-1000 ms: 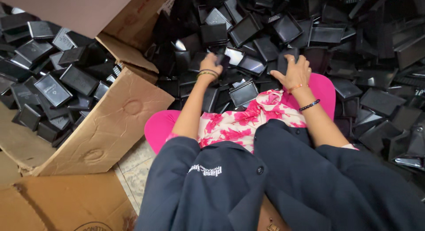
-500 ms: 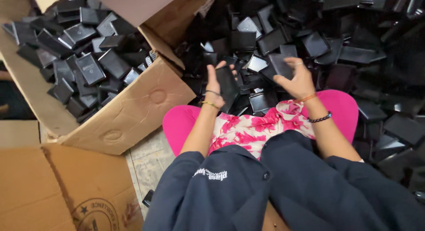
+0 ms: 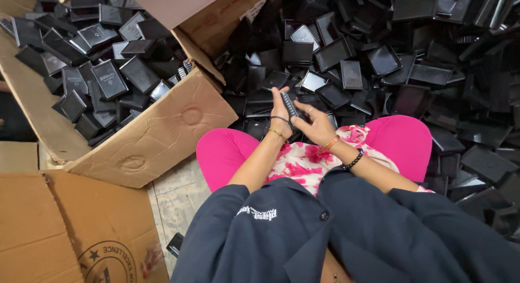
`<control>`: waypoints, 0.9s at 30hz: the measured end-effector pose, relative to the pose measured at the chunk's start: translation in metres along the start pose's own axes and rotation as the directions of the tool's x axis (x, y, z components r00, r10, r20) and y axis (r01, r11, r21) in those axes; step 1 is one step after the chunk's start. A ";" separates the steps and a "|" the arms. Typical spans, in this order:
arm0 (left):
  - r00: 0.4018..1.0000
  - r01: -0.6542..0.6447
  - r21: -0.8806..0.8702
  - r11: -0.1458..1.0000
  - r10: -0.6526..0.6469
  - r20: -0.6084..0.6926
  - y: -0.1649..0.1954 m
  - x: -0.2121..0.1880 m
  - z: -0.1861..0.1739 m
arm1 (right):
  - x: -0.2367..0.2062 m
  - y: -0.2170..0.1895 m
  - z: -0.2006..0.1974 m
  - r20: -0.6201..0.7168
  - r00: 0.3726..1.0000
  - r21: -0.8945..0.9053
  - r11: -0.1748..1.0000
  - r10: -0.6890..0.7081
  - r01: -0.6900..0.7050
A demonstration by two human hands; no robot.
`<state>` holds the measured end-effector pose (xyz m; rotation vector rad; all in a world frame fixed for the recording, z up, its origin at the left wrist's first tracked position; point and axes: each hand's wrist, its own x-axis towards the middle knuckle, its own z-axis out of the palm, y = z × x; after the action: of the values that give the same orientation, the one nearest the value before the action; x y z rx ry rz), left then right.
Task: The person sits cross-legged on the floor and repeatedly picks up small black plastic parts from a pile, turns them over in both hands, and places them into a cardboard box. The action is continuous and repetitive, with no other tools or objects involved.
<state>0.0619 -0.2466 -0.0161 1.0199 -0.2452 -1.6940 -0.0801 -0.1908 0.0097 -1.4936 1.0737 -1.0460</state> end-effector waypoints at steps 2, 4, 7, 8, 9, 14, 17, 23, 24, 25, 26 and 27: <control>0.996 0.077 -0.187 0.979 -0.067 0.056 -0.004 0.003 -0.002 | -0.003 -0.008 0.001 0.039 0.986 -0.244 0.955 -0.162 0.167; 0.987 0.158 -0.228 0.961 -0.148 0.059 -0.003 0.006 -0.005 | -0.006 -0.017 0.001 0.119 0.945 -0.427 0.843 -0.306 0.327; 0.999 0.043 0.008 0.999 -0.044 0.023 0.006 0.008 -0.015 | -0.006 -0.025 0.000 0.031 0.992 -0.417 0.901 -0.120 0.122; 0.985 -0.162 0.141 0.977 0.152 0.078 0.011 0.007 -0.019 | -0.006 -0.025 -0.001 -0.036 0.999 -0.376 0.927 -0.012 -0.003; 0.931 -0.361 0.258 0.896 0.328 0.161 0.017 0.004 -0.022 | -0.007 -0.025 -0.001 -0.097 0.990 -0.324 0.937 0.102 -0.129; 0.830 -0.538 0.720 0.439 0.427 0.360 0.046 -0.029 -0.044 | -0.018 -0.018 0.009 0.032 0.985 0.367 0.914 0.172 -0.172; 0.804 -0.515 0.813 0.272 0.481 0.349 0.061 -0.049 -0.054 | -0.021 -0.013 0.021 0.101 0.993 0.390 0.916 0.055 -0.091; 0.130 -0.711 0.697 -0.088 0.959 0.253 0.198 -0.056 -0.092 | 0.025 0.017 -0.035 -0.159 0.987 -0.319 0.947 -0.012 -0.039; 0.194 -0.631 0.771 0.084 0.980 0.052 0.235 -0.061 -0.102 | 0.037 0.023 -0.054 -0.243 0.969 -0.376 0.918 0.036 -0.129; 0.054 -0.168 0.978 -0.121 0.990 0.132 0.268 -0.064 -0.109 | 0.047 0.030 -0.072 -0.304 0.951 -0.499 0.858 -0.046 -0.118; 0.004 -0.121 0.955 -0.272 0.961 0.275 0.279 -0.069 -0.113 | 0.055 0.035 -0.088 -0.350 0.927 -0.613 0.782 -0.137 -0.116; -0.034 -0.067 0.907 -0.416 0.909 0.415 0.289 -0.075 -0.115 | 0.060 0.039 -0.104 -0.367 0.915 -0.661 0.739 -0.166 -0.131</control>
<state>0.3466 -0.2567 0.1293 1.6823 -1.2720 0.6701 -0.1709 -0.2766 -0.0073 -1.8963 1.8977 -1.0565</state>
